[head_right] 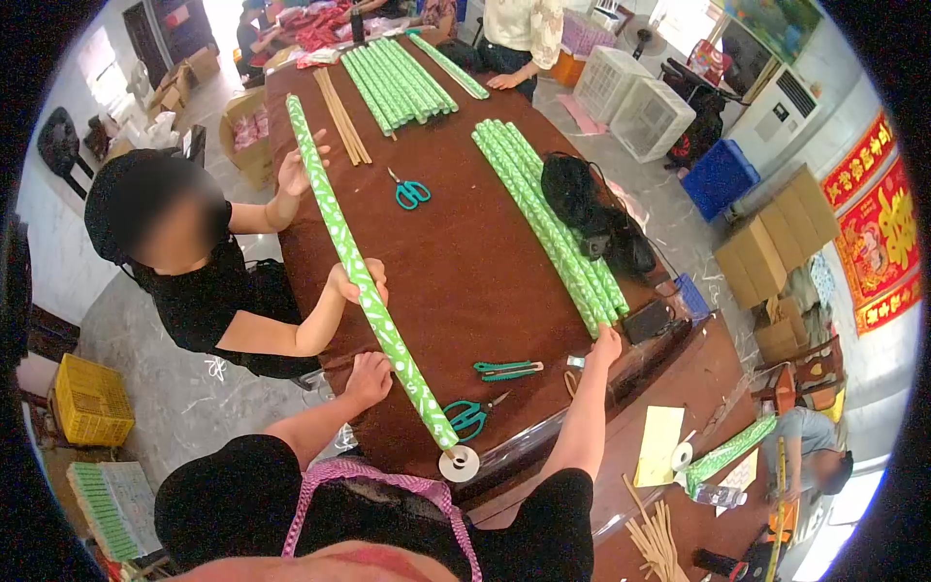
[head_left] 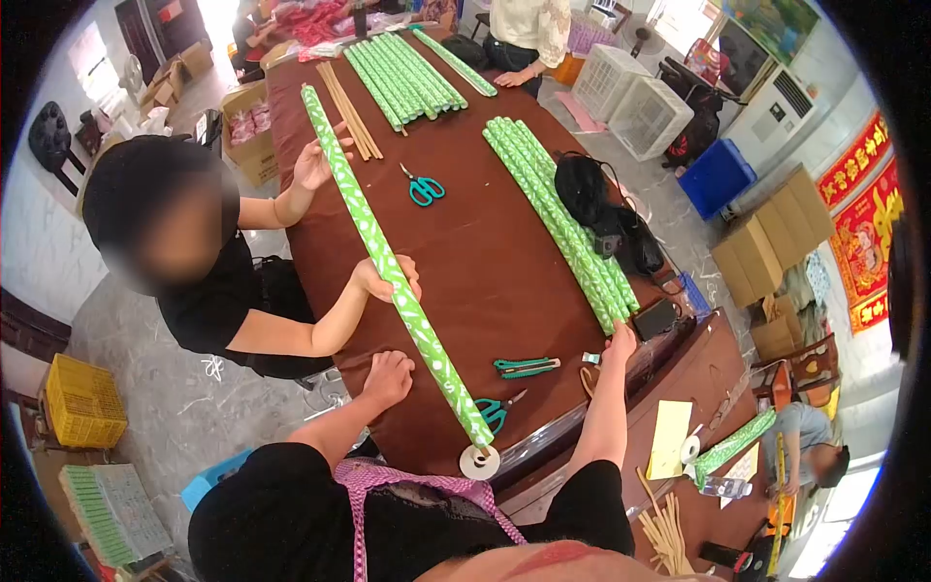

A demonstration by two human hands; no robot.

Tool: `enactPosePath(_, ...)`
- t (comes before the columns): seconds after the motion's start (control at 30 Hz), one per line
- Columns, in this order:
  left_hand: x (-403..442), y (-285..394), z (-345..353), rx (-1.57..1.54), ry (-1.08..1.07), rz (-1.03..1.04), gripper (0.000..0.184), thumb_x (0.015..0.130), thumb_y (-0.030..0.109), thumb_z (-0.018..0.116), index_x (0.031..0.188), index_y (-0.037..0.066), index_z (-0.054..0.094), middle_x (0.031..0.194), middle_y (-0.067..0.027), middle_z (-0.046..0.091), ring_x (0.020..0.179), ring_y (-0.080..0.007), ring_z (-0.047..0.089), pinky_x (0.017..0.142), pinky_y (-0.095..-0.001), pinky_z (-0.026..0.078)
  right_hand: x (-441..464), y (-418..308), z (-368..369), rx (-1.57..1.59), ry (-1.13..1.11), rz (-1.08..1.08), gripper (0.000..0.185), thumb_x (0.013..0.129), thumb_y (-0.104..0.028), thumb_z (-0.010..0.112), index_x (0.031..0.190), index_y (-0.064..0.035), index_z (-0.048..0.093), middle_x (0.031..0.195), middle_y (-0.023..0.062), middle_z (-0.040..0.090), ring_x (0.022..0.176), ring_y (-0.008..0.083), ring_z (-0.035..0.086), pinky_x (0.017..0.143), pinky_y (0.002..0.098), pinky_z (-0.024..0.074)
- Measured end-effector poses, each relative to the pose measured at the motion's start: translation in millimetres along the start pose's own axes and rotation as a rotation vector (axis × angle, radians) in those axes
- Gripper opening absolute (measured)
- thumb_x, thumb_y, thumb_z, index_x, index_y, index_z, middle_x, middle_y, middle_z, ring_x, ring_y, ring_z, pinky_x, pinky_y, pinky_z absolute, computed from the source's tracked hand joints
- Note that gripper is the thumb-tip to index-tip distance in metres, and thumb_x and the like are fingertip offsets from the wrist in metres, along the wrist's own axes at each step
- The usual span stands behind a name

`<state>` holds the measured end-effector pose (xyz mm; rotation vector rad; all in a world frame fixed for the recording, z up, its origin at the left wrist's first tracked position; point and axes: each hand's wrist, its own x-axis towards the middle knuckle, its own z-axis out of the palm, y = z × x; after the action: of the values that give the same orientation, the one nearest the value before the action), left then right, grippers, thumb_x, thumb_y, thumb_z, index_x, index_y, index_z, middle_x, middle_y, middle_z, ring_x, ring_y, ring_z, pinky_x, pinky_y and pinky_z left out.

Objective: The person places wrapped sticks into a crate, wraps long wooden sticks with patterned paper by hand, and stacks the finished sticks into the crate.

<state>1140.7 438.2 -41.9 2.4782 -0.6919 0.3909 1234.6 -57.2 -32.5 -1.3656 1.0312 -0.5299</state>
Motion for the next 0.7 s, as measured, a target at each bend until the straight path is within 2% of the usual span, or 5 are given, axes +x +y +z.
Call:
enactPosePath(0.27, -6.5, -8.1, 2.7, 0.021, -0.071, -0.024, 0.020, 0.070, 0.016, 0.056, 0.088, 0.011, 0.050, 0.093, -0.0065, 0.046, 0.089, -0.0262, 0.045, 0.076, -0.0418, 0.034, -93.6, -38.2, -2.5, 0.343, -0.259, 0.026, 0.030, 0.083, -0.011, 0.049, 0.109, 0.0046, 0.049, 0.103, 0.0175, 0.054, 0.096, 0.0283, 0.053, 0.077, 0.0406, 0.0465)
enactPosePath(0.33, -9.3, -6.0, 0.1, 0.026, -0.142, -0.077, 0.019, 0.071, 0.019, 0.056, 0.088, 0.011, 0.051, 0.094, -0.0054, 0.046, 0.090, -0.0252, 0.044, 0.077, -0.0417, 0.034, -103.8, -28.7, -12.1, 0.151, -0.383, -0.092, 0.033, 0.083, -0.014, 0.049, 0.109, 0.0076, 0.050, 0.104, 0.0179, 0.053, 0.096, 0.0299, 0.052, 0.081, 0.0400, 0.0472)
enactPosePath(0.43, -20.5, -0.1, -3.6, 0.037, -0.157, -0.100, 0.019, 0.071, 0.021, 0.056, 0.087, 0.012, 0.052, 0.094, -0.0043, 0.046, 0.090, -0.0218, 0.045, 0.075, -0.0384, 0.034, -167.9, -32.7, -21.3, 0.071, -0.261, -0.090, 0.030, 0.087, -0.017, 0.047, 0.107, 0.0046, 0.053, 0.100, 0.0146, 0.056, 0.086, 0.0226, 0.053, 0.053, 0.0285, 0.0418)
enactPosePath(0.6, -30.7, 4.7, 5.0, 0.093, -0.140, -0.101, 0.017, 0.070, 0.021, 0.056, 0.084, 0.012, 0.053, 0.092, -0.0034, 0.047, 0.089, -0.0189, 0.045, 0.074, -0.0351, 0.034, -196.1, 7.3, -60.9, 0.399, -0.281, -0.001, 0.034, 0.089, -0.018, 0.040, 0.115, 0.0027, 0.046, 0.102, 0.0148, 0.052, 0.094, 0.0241, 0.050, 0.088, 0.0327, 0.0402)
enactPosePath(0.7, -23.1, 6.0, 0.4, 0.126, -0.107, -0.071, 0.015, 0.069, 0.019, 0.056, 0.082, 0.012, 0.055, 0.090, -0.0028, 0.048, 0.088, -0.0184, 0.045, 0.074, -0.0350, 0.034, -229.6, -1.3, -61.7, 0.298, -0.358, -0.100, 0.033, 0.086, -0.020, 0.045, 0.111, 0.0012, 0.050, 0.101, 0.0172, 0.055, 0.093, 0.0265, 0.053, 0.085, 0.0342, 0.0427)
